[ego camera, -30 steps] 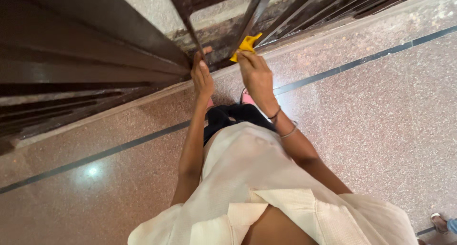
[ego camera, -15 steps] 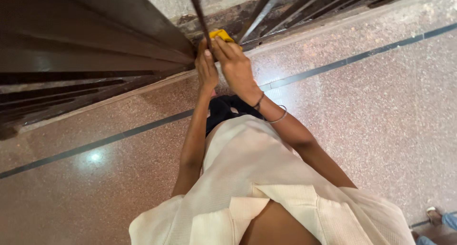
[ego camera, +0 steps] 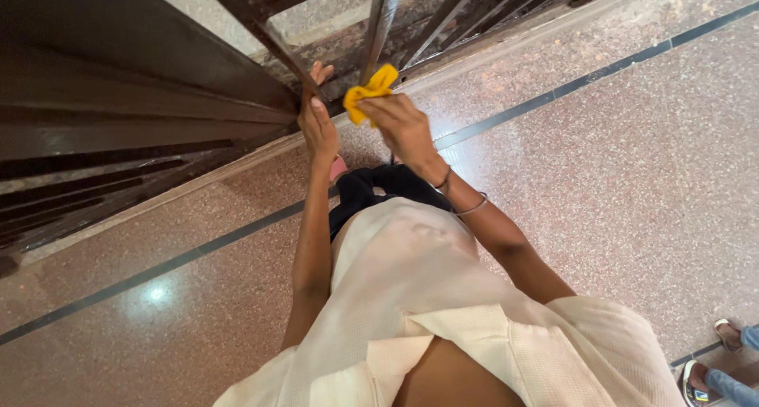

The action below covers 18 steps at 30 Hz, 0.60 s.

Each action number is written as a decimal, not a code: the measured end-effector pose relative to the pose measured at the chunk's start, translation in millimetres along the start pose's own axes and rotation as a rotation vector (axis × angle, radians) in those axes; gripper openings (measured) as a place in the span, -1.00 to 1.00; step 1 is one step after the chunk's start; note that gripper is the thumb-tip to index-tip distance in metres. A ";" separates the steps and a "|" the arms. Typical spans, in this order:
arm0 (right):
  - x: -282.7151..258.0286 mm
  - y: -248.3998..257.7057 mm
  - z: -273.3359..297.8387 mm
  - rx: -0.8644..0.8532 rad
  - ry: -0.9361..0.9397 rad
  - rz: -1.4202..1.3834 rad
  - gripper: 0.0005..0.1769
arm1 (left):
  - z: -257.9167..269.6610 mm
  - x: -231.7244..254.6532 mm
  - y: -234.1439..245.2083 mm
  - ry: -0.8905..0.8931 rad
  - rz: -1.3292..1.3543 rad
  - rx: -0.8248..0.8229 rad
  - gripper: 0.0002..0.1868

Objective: The person wipes the vertical and horizontal metal bars of a dark-colored security gate using a yellow cloth by hand, covering several sections of the frame.

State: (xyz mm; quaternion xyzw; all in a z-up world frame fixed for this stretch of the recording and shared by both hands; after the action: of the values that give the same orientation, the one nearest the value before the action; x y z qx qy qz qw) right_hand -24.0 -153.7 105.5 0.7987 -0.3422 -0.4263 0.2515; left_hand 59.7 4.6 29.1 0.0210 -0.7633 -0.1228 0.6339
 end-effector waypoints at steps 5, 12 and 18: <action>64.9 75.4 49.5 0.541 -0.203 0.106 -0.49 | 3.6 6.4 2.0 -0.014 -0.030 0.033 -0.26; 122.0 43.7 31.8 0.409 -0.282 0.190 -0.51 | 1.6 -3.1 -1.8 -0.023 -0.037 0.036 -0.26; 123.6 34.4 34.0 0.132 -0.300 0.227 -0.31 | 1.9 4.6 -0.4 -0.051 -0.045 0.059 -0.30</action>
State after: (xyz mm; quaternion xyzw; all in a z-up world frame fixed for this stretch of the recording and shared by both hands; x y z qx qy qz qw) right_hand -14.7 -273.5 49.1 0.6973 -0.4909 -0.4861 0.1910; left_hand 56.9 3.7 33.2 0.0538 -0.7819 -0.1147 0.6104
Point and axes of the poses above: each hand's wrist, its own z-axis away from the middle knuckle, its own y-axis out of the back of the hand, x = y × z, the point moved 6 cm from there along -z, towards the middle knuckle, and after that the axes turned 5 degrees about y, right-handed, at the moved point
